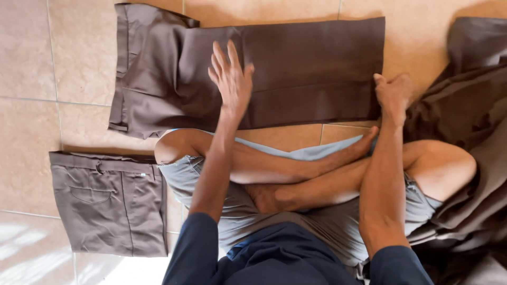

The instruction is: A person sitting on the floor folds several pairs of brown pants from a pile.

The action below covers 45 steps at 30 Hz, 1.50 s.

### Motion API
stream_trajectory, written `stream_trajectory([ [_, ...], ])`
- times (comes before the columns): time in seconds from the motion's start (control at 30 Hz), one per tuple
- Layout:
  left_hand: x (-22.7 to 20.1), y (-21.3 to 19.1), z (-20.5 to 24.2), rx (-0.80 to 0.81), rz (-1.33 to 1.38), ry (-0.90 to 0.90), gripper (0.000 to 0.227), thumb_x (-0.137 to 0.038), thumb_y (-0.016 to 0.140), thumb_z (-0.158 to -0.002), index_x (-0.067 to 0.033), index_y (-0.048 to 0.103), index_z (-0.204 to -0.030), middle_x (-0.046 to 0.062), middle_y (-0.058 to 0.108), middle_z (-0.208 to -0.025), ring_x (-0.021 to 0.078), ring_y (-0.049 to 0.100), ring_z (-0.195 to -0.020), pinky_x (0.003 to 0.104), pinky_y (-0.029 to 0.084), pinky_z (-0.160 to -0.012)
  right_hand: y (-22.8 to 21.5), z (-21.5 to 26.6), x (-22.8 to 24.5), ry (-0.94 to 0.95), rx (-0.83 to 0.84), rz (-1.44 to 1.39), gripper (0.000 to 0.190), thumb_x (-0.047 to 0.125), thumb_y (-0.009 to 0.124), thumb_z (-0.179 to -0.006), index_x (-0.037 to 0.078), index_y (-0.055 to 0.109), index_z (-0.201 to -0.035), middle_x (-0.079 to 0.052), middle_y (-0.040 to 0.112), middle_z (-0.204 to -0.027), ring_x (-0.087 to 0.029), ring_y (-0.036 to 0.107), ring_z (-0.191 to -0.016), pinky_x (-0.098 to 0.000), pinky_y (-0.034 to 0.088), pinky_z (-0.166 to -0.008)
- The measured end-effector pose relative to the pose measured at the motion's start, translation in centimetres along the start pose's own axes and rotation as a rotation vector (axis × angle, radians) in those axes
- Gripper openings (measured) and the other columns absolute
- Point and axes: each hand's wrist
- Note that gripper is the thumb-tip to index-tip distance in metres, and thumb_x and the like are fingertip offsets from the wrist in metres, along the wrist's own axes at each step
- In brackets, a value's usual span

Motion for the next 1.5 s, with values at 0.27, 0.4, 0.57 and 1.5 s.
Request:
stream_trajectory([
  [0.27, 11.1, 1.9, -1.1, 0.508, 0.080, -0.072, 0.108, -0.067, 0.083, -0.089, -0.0236, 0.025, -0.168, 0.028, 0.006, -0.168, 0.0557, 0.009, -0.153, 0.080, 0.021, -0.115, 1.7, 0.4, 2.4, -0.012, 0.110, -0.140, 0.045, 0.051, 0.081, -0.095, 0.007, 0.074, -0.103, -0.020, 0.072, -0.095, -0.042, 0.072, -0.093, -0.0496, 0.056, -0.076],
  [0.4, 9.6, -0.2, 1.7, 0.478, -0.042, -0.007, 0.118, -0.058, 0.089, -0.081, -0.0154, 0.021, -0.168, 0.030, 0.005, -0.167, 0.0570, 0.015, -0.153, 0.074, 0.023, -0.120, 3.3, 1.0, 1.3, -0.087, 0.193, -0.080, 0.037, 0.045, 0.073, -0.092, 0.009, 0.078, -0.095, -0.017, 0.074, -0.084, -0.044, 0.072, -0.090, -0.0550, 0.055, -0.065],
  [0.57, 7.7, -0.2, 8.5, 0.486, -0.064, -0.067, 0.092, -0.057, 0.063, -0.102, -0.0159, 0.014, -0.168, 0.026, 0.006, -0.170, 0.0494, 0.011, -0.156, 0.073, 0.019, -0.120, 2.2, 0.9, 2.1, -0.088, 0.204, -0.087, 0.036, 0.042, 0.072, -0.092, 0.007, 0.078, -0.099, -0.017, 0.073, -0.087, -0.039, 0.072, -0.091, -0.0490, 0.057, -0.068],
  [1.5, 9.0, 4.1, 10.4, 0.369, -0.085, 0.133, 0.135, -0.092, 0.067, -0.075, -0.0055, 0.014, -0.164, 0.026, 0.009, -0.169, 0.0451, 0.016, -0.156, 0.073, 0.023, -0.116, 1.5, 1.8, -0.1, -0.194, -0.019, -0.122, 0.035, 0.028, 0.083, -0.087, -0.005, 0.076, -0.097, -0.019, 0.074, -0.084, -0.036, 0.069, -0.070, -0.0429, 0.057, -0.069],
])
Point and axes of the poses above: each hand's wrist, its own z-axis away from the middle knuckle, its own y-axis out of the palm, x = y × z
